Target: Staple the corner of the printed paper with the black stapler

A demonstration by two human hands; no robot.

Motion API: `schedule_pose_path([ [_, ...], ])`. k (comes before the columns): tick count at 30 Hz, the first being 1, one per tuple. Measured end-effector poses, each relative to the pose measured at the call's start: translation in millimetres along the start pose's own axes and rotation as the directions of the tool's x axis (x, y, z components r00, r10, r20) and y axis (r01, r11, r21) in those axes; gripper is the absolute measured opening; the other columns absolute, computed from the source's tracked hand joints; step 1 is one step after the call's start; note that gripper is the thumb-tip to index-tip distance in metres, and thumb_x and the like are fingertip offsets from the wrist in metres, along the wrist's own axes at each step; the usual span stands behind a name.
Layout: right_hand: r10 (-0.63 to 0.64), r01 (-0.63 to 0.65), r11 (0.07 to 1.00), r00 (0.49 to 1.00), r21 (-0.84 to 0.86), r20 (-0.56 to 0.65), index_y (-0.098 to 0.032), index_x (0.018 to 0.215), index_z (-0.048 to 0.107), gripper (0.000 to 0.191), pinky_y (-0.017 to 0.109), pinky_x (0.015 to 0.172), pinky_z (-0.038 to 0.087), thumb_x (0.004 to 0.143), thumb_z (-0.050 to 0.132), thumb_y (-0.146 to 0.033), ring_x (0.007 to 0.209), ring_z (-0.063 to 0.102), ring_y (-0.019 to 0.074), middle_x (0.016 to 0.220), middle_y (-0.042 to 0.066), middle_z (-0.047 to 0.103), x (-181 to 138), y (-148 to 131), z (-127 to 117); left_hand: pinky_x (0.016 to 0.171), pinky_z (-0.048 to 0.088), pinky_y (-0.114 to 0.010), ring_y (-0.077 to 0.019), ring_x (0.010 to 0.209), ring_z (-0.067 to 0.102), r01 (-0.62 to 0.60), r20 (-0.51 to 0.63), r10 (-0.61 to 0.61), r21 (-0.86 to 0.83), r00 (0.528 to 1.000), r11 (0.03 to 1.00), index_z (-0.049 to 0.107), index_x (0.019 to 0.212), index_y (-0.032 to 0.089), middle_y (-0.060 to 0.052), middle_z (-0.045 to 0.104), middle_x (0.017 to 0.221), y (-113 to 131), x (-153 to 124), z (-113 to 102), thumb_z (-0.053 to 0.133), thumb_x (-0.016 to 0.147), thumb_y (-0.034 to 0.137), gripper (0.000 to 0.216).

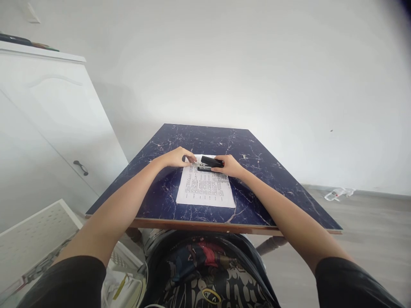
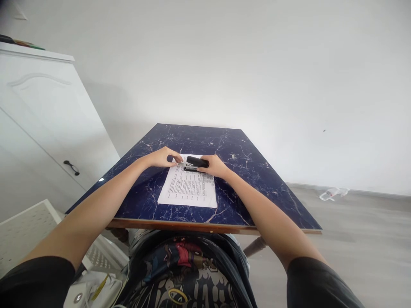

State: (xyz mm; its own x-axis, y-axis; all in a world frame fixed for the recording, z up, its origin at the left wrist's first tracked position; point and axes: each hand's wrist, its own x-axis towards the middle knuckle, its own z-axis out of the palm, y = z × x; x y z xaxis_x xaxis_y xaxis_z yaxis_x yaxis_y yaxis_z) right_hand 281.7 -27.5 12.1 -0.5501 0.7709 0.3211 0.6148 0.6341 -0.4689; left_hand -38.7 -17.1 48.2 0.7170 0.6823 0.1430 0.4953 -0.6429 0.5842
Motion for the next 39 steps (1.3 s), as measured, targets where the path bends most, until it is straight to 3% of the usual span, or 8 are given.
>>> schedule_pose_path([
  [4, -0.037, 0.036, 0.994, 0.999, 0.1, 0.01, -0.021, 0.121, 0.073, 0.042, 0.037, 0.086, 0.052, 0.088, 0.078, -0.046, 0.099, 0.072, 0.0264, 0.116, 0.01, 0.079, -2, -3, -4, 0.095, 0.059, -0.039, -0.025, 0.103, 0.079, 0.037, -0.034, -0.039, -0.032, 0.999, 0.999, 0.084, 0.111, 0.025, -0.009, 0.083, 0.11, -10, 1, 2, 0.08, 0.085, 0.022, 0.027],
  [14, -0.064, 0.06, 0.995, 0.997, 0.077, 0.05, -0.018, 0.122, 0.068, 0.036, 0.036, 0.082, 0.051, 0.095, 0.067, -0.041, 0.092, 0.07, 0.0249, 0.108, 0.01, 0.077, 1, 1, 6, 0.089, 0.059, -0.034, -0.022, 0.086, 0.079, -0.017, -0.26, 0.012, -0.019, 0.966, 1.0, 0.08, 0.085, 0.019, -0.003, 0.082, 0.085, -1, 32, 44, 0.075, 0.078, 0.008, 0.014],
  [20, -0.073, 0.073, 0.997, 0.997, 0.022, 0.021, -0.018, 0.122, 0.067, 0.034, 0.036, 0.081, 0.052, 0.096, 0.068, -0.04, 0.091, 0.072, 0.0248, 0.107, 0.009, 0.077, 2, -3, 8, 0.087, 0.059, -0.034, -0.0233, 0.089, 0.079, 0.025, -0.262, -0.026, -0.007, 0.965, 1.0, 0.079, 0.09, 0.019, -0.004, 0.083, 0.088, 6, 37, 46, 0.074, 0.078, 0.009, 0.016],
  [24, -0.069, 0.07, 0.998, 0.994, 0.006, -0.084, -0.022, 0.131, 0.066, 0.044, 0.039, 0.09, 0.056, 0.092, 0.077, -0.04, 0.103, 0.075, 0.0266, 0.12, 0.009, 0.078, 1, -18, 7, 0.095, 0.057, -0.038, -0.0267, 0.1, 0.078, 0.164, -0.303, -0.12, 0.123, 0.945, 0.979, 0.078, 0.105, 0.02, -0.009, 0.082, 0.102, -1, 33, 39, 0.078, 0.087, 0.024, 0.019],
  [28, -0.095, 0.092, 0.995, 0.989, -0.028, -0.115, -0.024, 0.137, 0.066, 0.045, 0.044, 0.099, 0.057, 0.093, 0.075, -0.028, 0.114, 0.074, 0.028, 0.128, 0.01, 0.077, 1, -29, 7, 0.103, 0.053, -0.053, -0.0463, 0.13, 0.063, 0.612, -0.478, -0.424, 0.36, 0.769, 0.705, 0.076, 0.116, 0.012, -0.028, 0.069, 0.134, -10, 27, 35, 0.08, 0.087, 0.052, 0.049],
  [30, -0.086, 0.081, 0.996, 0.989, -0.039, -0.121, -0.024, 0.135, 0.068, 0.041, 0.046, 0.102, 0.058, 0.094, 0.074, -0.024, 0.115, 0.073, 0.0289, 0.13, 0.01, 0.076, 1, -30, 9, 0.101, 0.053, -0.052, -0.0491, 0.13, 0.062, 0.69, -0.482, -0.508, 0.362, 0.714, 0.627, 0.076, 0.113, 0.009, -0.032, 0.067, 0.134, -16, 25, 34, 0.082, 0.082, 0.055, 0.056],
  [35, 0.016, -0.009, 1.0, 0.965, 0.026, -0.263, -0.022, 0.136, 0.07, 0.04, 0.047, 0.106, 0.057, 0.096, 0.071, -0.021, 0.119, 0.073, 0.0296, 0.132, 0.011, 0.076, 3, -21, 3, 0.091, 0.056, -0.04, -0.036, 0.099, 0.076, 0.616, -0.38, -0.503, 0.288, 0.776, 0.733, 0.075, 0.08, 0.017, -0.019, 0.078, 0.093, -26, 31, 37, 0.079, 0.086, 0.036, 0.02],
  [39, 0.172, -0.172, 0.984, 0.911, 0.032, -0.374, -0.019, 0.137, 0.07, 0.043, 0.049, 0.106, 0.056, 0.095, 0.071, -0.023, 0.118, 0.073, 0.0313, 0.129, 0.013, 0.077, 1, 5, -20, 0.091, 0.055, -0.04, -0.0346, 0.101, 0.075, 0.605, -0.437, -0.475, 0.228, 0.764, 0.763, 0.07, 0.087, 0.019, -0.018, 0.078, 0.1, -27, 35, 40, 0.071, 0.09, 0.023, 0.006],
])
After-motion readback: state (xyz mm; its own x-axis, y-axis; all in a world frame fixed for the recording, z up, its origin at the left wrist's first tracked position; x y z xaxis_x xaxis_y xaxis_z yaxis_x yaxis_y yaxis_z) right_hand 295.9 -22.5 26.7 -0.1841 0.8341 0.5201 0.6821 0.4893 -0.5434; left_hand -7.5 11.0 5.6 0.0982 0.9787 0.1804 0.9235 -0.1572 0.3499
